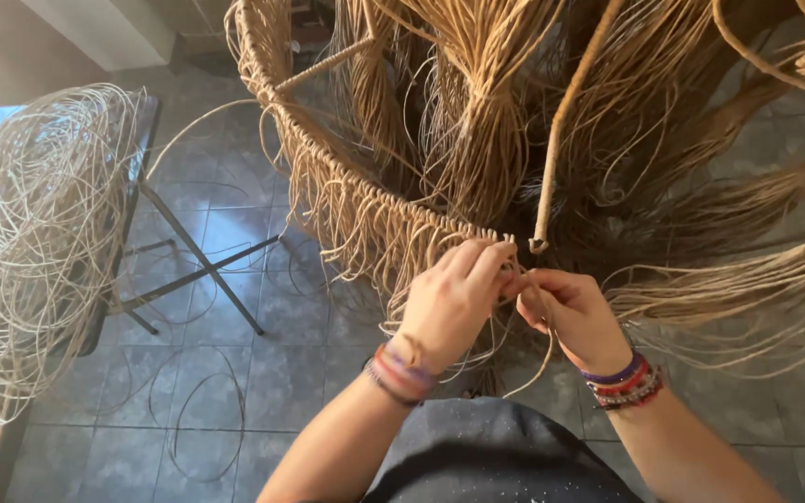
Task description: Weaving natural fiber strands onto a circular frame to create a decorative furniture piece
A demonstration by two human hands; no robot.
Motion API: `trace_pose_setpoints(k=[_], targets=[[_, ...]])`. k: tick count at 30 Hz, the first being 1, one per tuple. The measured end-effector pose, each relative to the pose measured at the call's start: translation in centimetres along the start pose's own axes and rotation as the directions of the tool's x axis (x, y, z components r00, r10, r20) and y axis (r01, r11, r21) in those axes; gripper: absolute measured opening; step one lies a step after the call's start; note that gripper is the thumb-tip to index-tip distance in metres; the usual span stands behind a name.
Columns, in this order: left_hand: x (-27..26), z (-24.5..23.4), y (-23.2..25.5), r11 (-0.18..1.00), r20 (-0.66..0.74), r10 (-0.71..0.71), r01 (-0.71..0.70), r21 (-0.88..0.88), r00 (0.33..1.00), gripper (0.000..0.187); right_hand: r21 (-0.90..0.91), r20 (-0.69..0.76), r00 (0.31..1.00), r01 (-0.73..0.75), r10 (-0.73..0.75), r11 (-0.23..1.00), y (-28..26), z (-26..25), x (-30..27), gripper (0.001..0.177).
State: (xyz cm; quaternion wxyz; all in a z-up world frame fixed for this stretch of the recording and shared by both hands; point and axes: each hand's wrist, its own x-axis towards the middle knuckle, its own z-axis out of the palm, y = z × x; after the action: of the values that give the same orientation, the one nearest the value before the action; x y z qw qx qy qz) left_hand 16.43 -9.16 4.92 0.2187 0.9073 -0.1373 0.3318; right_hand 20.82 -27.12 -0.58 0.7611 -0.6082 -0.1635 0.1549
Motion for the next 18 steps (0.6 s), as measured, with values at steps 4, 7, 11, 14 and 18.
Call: trace_pose_setpoints(k=[4, 7, 11, 14, 18], targets=[[-0.4, -1.3, -3.1, 0.998, -0.044, -0.037, 0.035, -0.057, 0.998, 0.008, 0.010, 0.035, 0.999, -0.004, 0.004, 1.000, -0.8, 0.4, 0.4, 0.017], [-2.0, -4.2, -7.4, 0.964, -0.098, -0.003, 0.029, 0.263, 0.995, 0.015, 0.019, 0.007, 1.000, -0.030, 0.030, 0.999, -0.3, -0.4, 0.4, 0.015], [0.3, -4.7, -4.2, 0.881, -0.248, -0.174, 0.263, 0.393, 0.953, 0.020, 0.021, 0.061, 0.998, -0.012, 0.011, 1.000, -0.1, -0.4, 0.2, 0.020], [0.4, 0.1, -1.6, 0.984, -0.199, -0.011, 0.046, 0.172, 0.980, 0.028, 0.010, 0.052, 0.999, -0.004, 0.004, 1.000, -0.6, -0.1, 0.4, 0.021], [-4.2, 5.7, -9.1, 0.988, -0.199, 0.056, -0.083, -0.131, 0.978, 0.024, -0.034, 0.037, 0.999, 0.020, -0.018, 0.999, -1.5, -0.3, 0.0, 0.022]])
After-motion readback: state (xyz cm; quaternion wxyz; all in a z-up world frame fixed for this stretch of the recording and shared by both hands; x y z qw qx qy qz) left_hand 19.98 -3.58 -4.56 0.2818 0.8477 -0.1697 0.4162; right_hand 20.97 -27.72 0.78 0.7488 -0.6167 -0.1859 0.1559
